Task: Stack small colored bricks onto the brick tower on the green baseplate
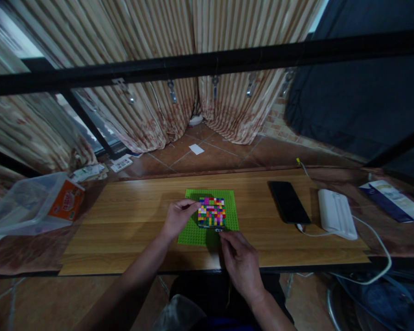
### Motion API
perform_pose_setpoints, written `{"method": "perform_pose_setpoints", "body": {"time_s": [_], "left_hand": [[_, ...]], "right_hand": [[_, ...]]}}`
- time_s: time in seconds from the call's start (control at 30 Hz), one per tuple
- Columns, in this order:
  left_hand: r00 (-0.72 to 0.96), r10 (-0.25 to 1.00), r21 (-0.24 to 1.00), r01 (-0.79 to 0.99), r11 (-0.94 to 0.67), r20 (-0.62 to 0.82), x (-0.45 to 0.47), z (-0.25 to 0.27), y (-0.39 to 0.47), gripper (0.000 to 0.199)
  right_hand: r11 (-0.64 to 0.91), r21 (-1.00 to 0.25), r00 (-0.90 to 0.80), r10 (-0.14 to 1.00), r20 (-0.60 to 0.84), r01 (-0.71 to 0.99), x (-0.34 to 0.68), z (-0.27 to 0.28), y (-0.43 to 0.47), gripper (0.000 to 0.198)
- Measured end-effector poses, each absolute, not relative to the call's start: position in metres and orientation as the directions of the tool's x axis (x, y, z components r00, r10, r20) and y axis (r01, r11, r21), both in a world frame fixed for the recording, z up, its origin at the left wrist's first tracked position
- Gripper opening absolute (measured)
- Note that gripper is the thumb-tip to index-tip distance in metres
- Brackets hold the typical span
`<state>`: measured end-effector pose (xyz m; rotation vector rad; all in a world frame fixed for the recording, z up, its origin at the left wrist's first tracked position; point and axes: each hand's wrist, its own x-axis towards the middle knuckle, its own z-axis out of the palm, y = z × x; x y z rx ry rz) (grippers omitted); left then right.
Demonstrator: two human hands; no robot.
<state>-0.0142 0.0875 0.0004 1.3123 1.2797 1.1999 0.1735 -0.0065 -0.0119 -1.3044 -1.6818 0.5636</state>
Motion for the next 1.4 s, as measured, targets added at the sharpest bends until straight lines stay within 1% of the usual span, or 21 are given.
{"method": "perform_pose_setpoints", "body": {"time_s": [0.1,0.27,0.4,0.57,0.73,0.93,1.07,1.17,1.27,1.33,1.4], "left_hand": [[-0.015,1.000,0.998,0.070,0.002,-0.001,-0.012,0.000,0.089,0.017],[-0.068,0.991,0.993,-0.045,0.113,-0.116,-0.009,0.003,0.091,0.011],[-0.082,0.974,0.977,-0.061,0.204,-0.209,-0.006,0.006,0.094,0.009],[-0.084,0.960,0.961,-0.105,0.258,-0.267,-0.003,0.006,0.097,0.011],[-0.111,0.962,0.964,-0.123,0.235,-0.248,-0.001,0.007,0.094,0.014],[-0.173,0.972,0.980,-0.149,0.135,-0.160,0.000,0.004,0.065,0.029],[-0.203,0.970,0.990,-0.068,0.121,-0.132,0.003,-0.009,0.044,0.033],[-0.206,0.973,0.992,0.049,0.113,-0.101,0.004,-0.017,0.040,0.036],[-0.198,0.976,0.979,0.164,0.120,-0.086,0.005,-0.018,0.043,0.034],[-0.199,0.974,0.977,0.157,0.141,-0.109,0.006,-0.016,0.046,0.032],[-0.205,0.967,0.980,0.101,0.174,-0.150,0.008,-0.013,0.048,0.033]], "right_hand": [[0.335,-0.793,-0.042,0.930,0.366,0.509,0.176,-0.014,-0.009,0.019],[0.298,-0.796,-0.033,0.943,0.331,0.527,0.180,-0.016,-0.008,0.020],[0.277,-0.818,-0.004,0.948,0.318,0.504,0.180,-0.014,-0.005,0.020],[0.244,-0.843,0.004,0.960,0.281,0.478,0.175,-0.011,-0.002,0.021],[0.249,-0.859,-0.002,0.961,0.278,0.448,0.171,-0.009,-0.003,0.020],[0.253,-0.862,-0.005,0.960,0.279,0.438,0.170,-0.012,-0.007,0.019],[0.236,-0.876,0.011,0.964,0.265,0.420,0.169,-0.012,-0.007,0.021],[0.219,-0.890,0.024,0.968,0.249,0.400,0.166,-0.011,-0.005,0.021],[0.205,-0.898,0.021,0.973,0.231,0.390,0.165,-0.015,-0.005,0.021],[0.192,-0.902,0.023,0.976,0.217,0.386,0.167,-0.018,-0.007,0.021],[0.175,-0.905,0.035,0.978,0.204,0.388,0.170,-0.022,-0.008,0.021]]}}
